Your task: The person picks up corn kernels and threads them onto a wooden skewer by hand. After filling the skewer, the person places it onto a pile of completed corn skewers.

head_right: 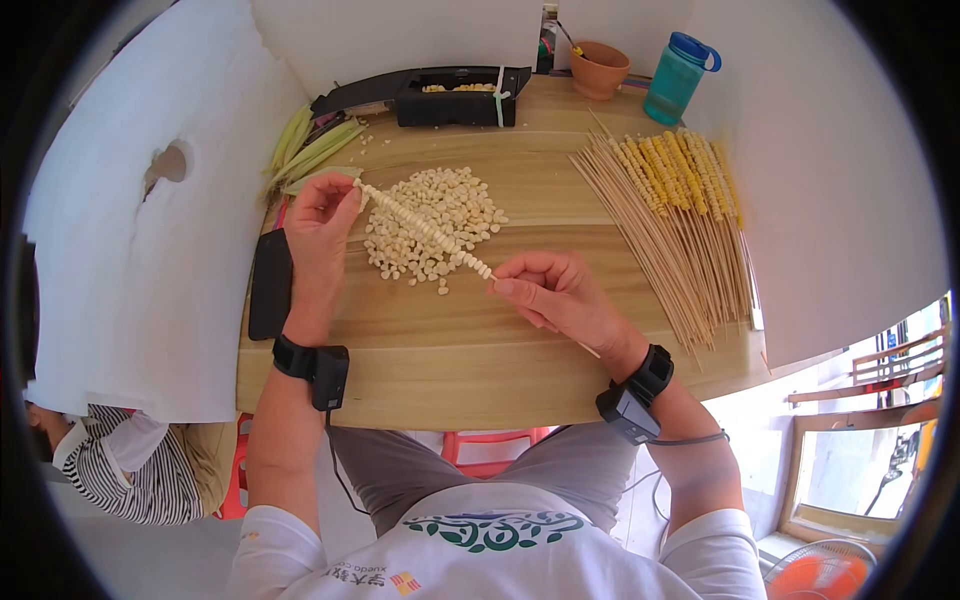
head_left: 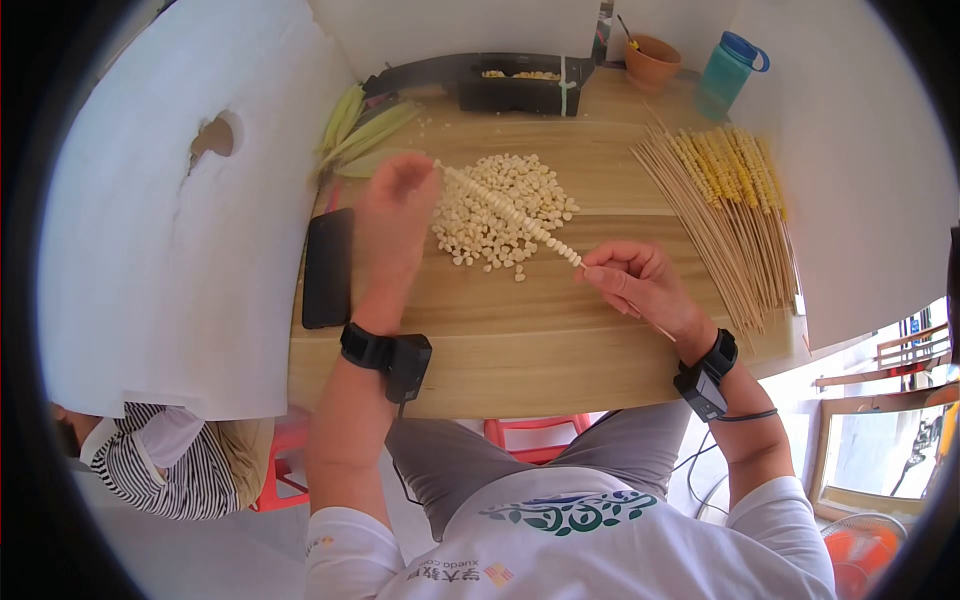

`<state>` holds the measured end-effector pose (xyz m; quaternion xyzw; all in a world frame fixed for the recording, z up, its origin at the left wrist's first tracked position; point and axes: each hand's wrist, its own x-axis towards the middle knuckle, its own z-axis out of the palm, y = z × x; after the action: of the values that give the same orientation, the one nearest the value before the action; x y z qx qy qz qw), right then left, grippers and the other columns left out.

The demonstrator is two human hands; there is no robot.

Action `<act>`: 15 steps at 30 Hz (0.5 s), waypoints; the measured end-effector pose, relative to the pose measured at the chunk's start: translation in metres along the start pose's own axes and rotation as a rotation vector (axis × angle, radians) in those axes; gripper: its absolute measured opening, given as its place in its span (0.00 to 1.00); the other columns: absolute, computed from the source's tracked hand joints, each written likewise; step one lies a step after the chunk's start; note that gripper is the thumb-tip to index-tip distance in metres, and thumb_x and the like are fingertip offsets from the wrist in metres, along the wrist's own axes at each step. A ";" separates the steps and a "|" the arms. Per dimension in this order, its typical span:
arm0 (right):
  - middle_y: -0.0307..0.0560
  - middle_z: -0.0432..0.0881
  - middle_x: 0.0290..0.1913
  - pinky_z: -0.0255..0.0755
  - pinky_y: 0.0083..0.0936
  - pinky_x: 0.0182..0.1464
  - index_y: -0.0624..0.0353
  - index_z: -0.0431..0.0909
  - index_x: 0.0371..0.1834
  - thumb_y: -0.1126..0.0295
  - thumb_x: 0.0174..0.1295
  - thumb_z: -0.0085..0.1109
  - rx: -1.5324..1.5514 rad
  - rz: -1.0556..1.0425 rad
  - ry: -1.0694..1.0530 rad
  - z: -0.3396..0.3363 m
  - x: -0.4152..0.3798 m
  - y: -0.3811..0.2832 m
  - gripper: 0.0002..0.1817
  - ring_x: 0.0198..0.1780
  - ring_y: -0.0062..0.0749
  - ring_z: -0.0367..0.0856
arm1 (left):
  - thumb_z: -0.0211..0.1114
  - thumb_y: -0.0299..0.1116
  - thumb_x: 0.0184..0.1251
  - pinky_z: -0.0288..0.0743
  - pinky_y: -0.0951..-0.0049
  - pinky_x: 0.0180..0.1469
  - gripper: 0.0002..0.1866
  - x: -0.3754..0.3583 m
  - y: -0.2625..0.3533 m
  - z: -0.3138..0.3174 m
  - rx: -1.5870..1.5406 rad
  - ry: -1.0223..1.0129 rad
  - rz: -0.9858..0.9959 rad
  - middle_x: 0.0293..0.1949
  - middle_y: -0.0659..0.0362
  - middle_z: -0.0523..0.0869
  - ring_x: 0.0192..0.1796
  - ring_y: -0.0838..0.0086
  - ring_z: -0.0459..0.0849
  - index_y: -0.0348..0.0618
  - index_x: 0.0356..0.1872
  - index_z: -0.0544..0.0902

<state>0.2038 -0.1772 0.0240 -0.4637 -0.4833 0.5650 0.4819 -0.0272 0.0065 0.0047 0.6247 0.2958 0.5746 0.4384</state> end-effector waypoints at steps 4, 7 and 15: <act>0.28 0.70 0.18 0.50 0.11 0.18 0.63 0.80 0.44 0.70 0.68 0.57 0.002 0.004 -0.008 0.000 0.000 0.001 0.08 0.17 0.08 0.60 | 0.64 0.18 0.62 0.71 0.86 0.44 0.08 -0.001 0.001 0.000 -0.037 -0.006 0.001 0.37 0.66 0.81 0.38 0.86 0.77 0.38 0.41 0.80; 0.28 0.70 0.18 0.50 0.11 0.18 0.63 0.80 0.44 0.70 0.68 0.57 0.000 0.007 -0.004 0.000 0.000 0.001 0.08 0.17 0.08 0.60 | 0.65 0.18 0.62 0.71 0.86 0.44 0.08 0.000 0.000 -0.001 -0.042 0.000 0.002 0.37 0.66 0.81 0.38 0.86 0.77 0.38 0.40 0.80; 0.28 0.68 0.17 0.49 0.11 0.18 0.62 0.81 0.41 0.69 0.67 0.57 0.000 0.025 0.017 -0.001 0.000 -0.001 0.08 0.17 0.08 0.60 | 0.67 0.18 0.61 0.72 0.86 0.43 0.08 -0.001 0.000 -0.002 -0.031 -0.017 0.019 0.36 0.65 0.82 0.38 0.86 0.78 0.38 0.39 0.80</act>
<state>0.2049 -0.1774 0.0247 -0.4745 -0.4735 0.5670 0.4787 -0.0293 0.0061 0.0043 0.6257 0.2770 0.5778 0.4449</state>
